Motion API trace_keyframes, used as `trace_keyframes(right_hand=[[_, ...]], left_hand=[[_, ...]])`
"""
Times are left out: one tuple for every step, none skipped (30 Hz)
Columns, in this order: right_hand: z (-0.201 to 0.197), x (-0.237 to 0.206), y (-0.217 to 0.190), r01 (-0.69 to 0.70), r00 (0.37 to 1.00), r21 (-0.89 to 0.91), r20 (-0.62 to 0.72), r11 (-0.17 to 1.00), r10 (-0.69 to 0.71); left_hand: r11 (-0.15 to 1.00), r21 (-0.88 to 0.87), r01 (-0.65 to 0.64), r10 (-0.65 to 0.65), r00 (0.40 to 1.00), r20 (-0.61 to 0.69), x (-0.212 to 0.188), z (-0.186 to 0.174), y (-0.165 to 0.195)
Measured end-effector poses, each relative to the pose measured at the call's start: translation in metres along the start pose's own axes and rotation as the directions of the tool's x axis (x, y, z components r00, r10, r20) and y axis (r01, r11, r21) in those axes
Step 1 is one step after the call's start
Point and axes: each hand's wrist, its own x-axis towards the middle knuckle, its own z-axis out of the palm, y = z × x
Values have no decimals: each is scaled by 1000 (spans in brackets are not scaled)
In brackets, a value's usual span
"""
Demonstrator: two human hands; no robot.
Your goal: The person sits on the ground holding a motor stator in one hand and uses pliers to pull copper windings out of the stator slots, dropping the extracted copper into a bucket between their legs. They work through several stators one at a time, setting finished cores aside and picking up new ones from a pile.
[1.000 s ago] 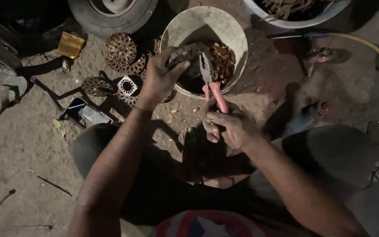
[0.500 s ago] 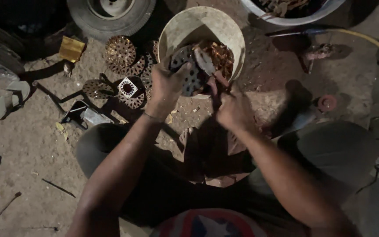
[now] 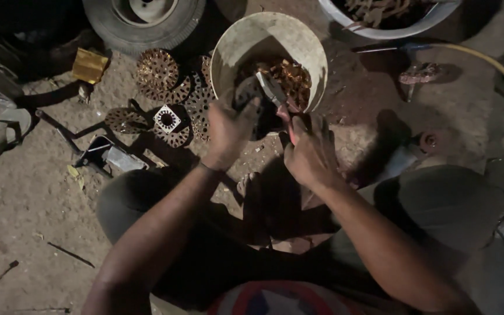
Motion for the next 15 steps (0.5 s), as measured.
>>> trace_keyframes(right_hand=[[-2,-1,-3,-10,1000,0,10,1000,10],[-3,-3,-5,-21,1000,0,22,1000,21],[-4,-4,-6,-31,999,-22,13,999,31],[-4,-6,-6,-39,999,-42,3,998,40],[-4,-7,-6,-48,999,-61,-11,997,48],[-4,-7,-3,-87,996,31,37,996,86],[-4,-6,0,-127,989,121,87,984,117],[-4,-6,4,-168,980,208,140,964,140],[-6,-5,11,-204,966,481,239,852,97],[-8,-3,18,-253,948,704,319,664,23],[-9,-2,24,-309,926,855,371,417,-74],[-8,1,28,-348,909,922,376,168,-181],[-7,4,31,-394,889,915,355,-88,-289],[-5,6,32,-441,870,834,306,-330,-387],[-4,8,33,-423,875,835,275,-352,-399]], left_hand=[[993,95,68,-68,998,2,-3,1,-1],[990,101,-101,101,995,11,-5,2,-3],[958,106,-267,266,964,23,-6,3,-4],[898,110,-427,425,904,36,-5,3,-5],[876,132,-463,463,886,32,-4,3,-5],[852,153,-501,503,864,30,-1,2,-5],[825,173,-538,542,840,27,2,1,-4],[919,78,-386,384,922,46,5,-2,-3],[976,-14,-216,217,972,85,7,-6,-2],[995,-97,-37,50,989,142,9,-10,0],[990,-138,-26,48,986,158,12,-13,2],[984,-179,-13,44,984,174,13,-16,3],[975,-220,1,41,982,186,14,-17,4],[941,-338,14,65,973,220,14,-16,3],[892,-451,27,99,962,255,15,-15,3]])
